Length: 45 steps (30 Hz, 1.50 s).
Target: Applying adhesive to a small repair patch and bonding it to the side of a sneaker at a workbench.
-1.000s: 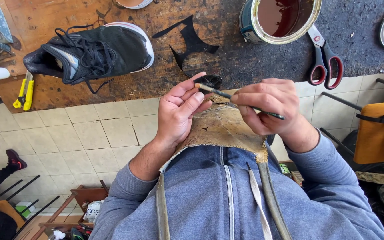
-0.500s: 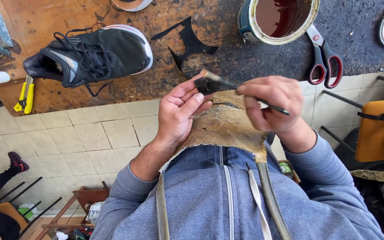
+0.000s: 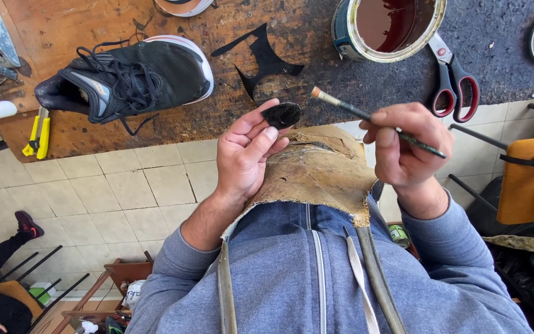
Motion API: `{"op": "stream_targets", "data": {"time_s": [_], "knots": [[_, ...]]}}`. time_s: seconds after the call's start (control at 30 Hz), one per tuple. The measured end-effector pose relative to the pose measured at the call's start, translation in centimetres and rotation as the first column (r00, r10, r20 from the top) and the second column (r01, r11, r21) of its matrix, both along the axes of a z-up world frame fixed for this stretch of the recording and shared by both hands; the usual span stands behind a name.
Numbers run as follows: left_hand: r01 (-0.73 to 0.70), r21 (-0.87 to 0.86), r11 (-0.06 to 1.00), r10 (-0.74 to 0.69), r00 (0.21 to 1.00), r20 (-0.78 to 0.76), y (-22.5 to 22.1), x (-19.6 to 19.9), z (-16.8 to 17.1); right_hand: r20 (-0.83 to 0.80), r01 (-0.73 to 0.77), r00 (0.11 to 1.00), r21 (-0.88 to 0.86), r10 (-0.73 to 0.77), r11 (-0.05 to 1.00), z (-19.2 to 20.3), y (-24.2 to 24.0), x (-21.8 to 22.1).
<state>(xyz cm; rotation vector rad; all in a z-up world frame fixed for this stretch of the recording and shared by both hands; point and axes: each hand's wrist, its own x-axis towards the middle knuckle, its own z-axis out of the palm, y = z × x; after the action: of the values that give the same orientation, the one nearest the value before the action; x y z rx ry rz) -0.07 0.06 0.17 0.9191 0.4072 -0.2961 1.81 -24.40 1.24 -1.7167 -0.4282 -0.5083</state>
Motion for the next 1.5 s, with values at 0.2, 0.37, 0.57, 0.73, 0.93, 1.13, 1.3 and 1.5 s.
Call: {"op": "stream_targets", "data": {"time_s": [0.2, 0.37, 0.57, 0.73, 0.93, 1.13, 1.3, 1.5], "knots": [[0.020, -0.013, 1.000, -0.020, 1.000, 0.015, -0.3, 0.0, -0.1, 0.016, -0.045, 0.999, -0.020, 0.045, 0.999, 0.1, 1.2, -0.1], [0.012, -0.022, 1.000, -0.011, 1.000, 0.022, -0.2, 0.0, -0.3, -0.043, 0.000, 0.999, 0.112, 0.005, 0.994, -0.1, 0.0, -0.9], [0.019, -0.021, 1.000, -0.018, 1.000, 0.018, -0.4, -0.1, 0.0, -0.010, -0.011, 1.000, 0.038, 0.011, 0.999, -0.2, 1.1, 0.0], [0.014, -0.012, 1.000, -0.013, 1.000, 0.016, -0.2, -0.1, 0.0, -0.030, -0.012, 0.999, 0.085, 0.015, 0.996, 0.3, 1.1, -1.1], [0.025, 0.015, 1.000, -0.026, 0.999, 0.026, -0.4, 0.1, 0.1, 0.123, 0.084, 0.990, -0.158, -0.065, 0.984, 0.5, 1.4, -0.7], [0.027, 0.024, 0.999, -0.027, 0.999, 0.030, -0.3, 0.0, -0.6, 0.078, -0.009, 0.997, -0.133, 0.019, 0.991, 1.5, 2.6, -1.2], [0.018, 0.029, 0.999, -0.018, 1.000, 0.024, -0.5, -0.1, 0.0, 0.111, 0.064, 0.993, -0.185, -0.044, 0.981, 0.6, 1.3, -1.1], [0.020, 0.015, 1.000, -0.021, 0.999, 0.037, -0.5, 0.2, 0.3, -0.020, -0.002, 1.000, -0.024, 0.002, 1.000, 1.1, 1.5, -1.6]]}}
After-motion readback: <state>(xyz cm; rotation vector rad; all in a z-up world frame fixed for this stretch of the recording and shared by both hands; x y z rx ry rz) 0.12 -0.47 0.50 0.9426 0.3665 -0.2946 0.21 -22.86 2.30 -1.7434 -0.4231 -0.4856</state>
